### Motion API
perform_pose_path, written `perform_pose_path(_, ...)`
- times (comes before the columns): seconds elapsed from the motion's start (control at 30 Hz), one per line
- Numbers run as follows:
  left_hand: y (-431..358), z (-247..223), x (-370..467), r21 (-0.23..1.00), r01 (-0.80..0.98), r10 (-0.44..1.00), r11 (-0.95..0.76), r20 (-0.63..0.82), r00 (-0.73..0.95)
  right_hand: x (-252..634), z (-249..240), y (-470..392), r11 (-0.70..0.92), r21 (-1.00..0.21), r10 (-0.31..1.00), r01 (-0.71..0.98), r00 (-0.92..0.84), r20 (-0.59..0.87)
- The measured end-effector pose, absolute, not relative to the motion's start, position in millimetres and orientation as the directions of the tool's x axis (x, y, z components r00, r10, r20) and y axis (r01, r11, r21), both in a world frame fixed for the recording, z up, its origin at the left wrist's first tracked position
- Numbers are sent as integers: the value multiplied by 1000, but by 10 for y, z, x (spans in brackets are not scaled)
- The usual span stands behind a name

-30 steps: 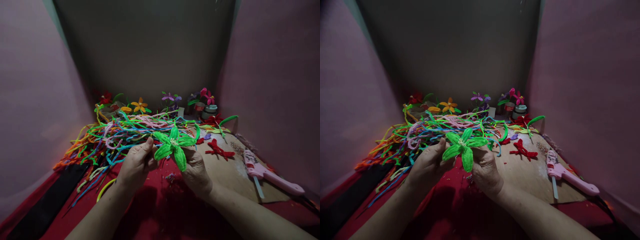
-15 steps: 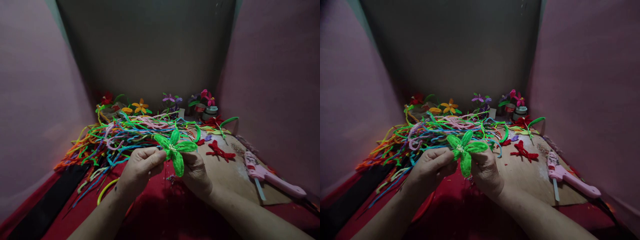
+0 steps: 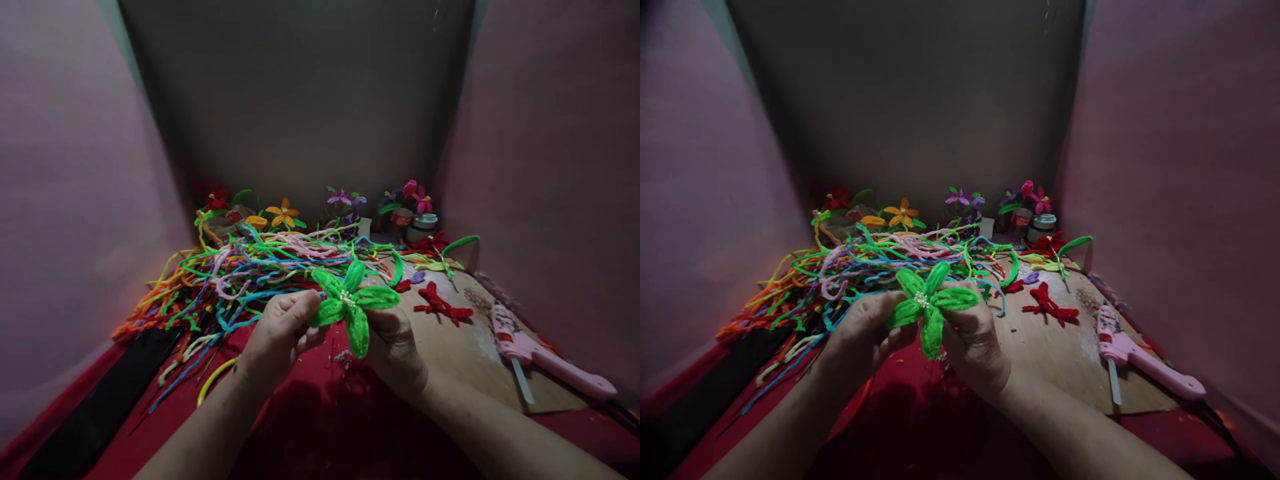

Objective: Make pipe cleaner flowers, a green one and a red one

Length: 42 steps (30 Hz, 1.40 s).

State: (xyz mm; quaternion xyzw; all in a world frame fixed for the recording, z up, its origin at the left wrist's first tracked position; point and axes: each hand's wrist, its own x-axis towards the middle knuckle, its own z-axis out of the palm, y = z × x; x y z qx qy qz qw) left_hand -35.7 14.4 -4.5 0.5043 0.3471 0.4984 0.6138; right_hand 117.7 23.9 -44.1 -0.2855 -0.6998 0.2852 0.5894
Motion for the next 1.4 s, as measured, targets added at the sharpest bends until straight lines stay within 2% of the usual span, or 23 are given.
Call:
perform_pose_path(0.1,169,-17,-368,949,-316,983,-7,64,170,1195,-459,245,677,-731,733,81,-156,662)
perform_pose_path(0.2,182,22,-420,937,-350,991,1,46,124,1199,-451,243,731,-678,676,79,-220,703)
perform_pose_path(0.3,157,66,-494,941,-332,966,63,27,258,1184,-413,218,770,-638,607,15,-326,725)
perform_pose_path(0.4,123,102,-565,956,-274,913,108,14,407,1164,-382,183,755,-655,600,-39,-364,713)
perform_pose_path(0.73,130,134,-732,991,-80,841,104,-45,539,1150,-425,165,714,-698,631,-47,-388,672)
perform_pose_path(0.97,89,126,-633,990,-139,893,37,29,448,1143,-411,119,640,-768,720,-27,-327,612)
perform_pose_path(1.17,158,133,-531,975,-223,951,14,56,303,1122,-333,154,646,-761,730,-62,-241,640)
perform_pose_path(1.3,281,45,-529,970,-227,969,86,-29,246,1096,-316,173,549,-815,794,-185,-187,578)
perform_pose_path(1.4,333,-46,-516,990,-124,961,69,-33,276,1083,-295,201,470,-839,842,-275,-145,519)
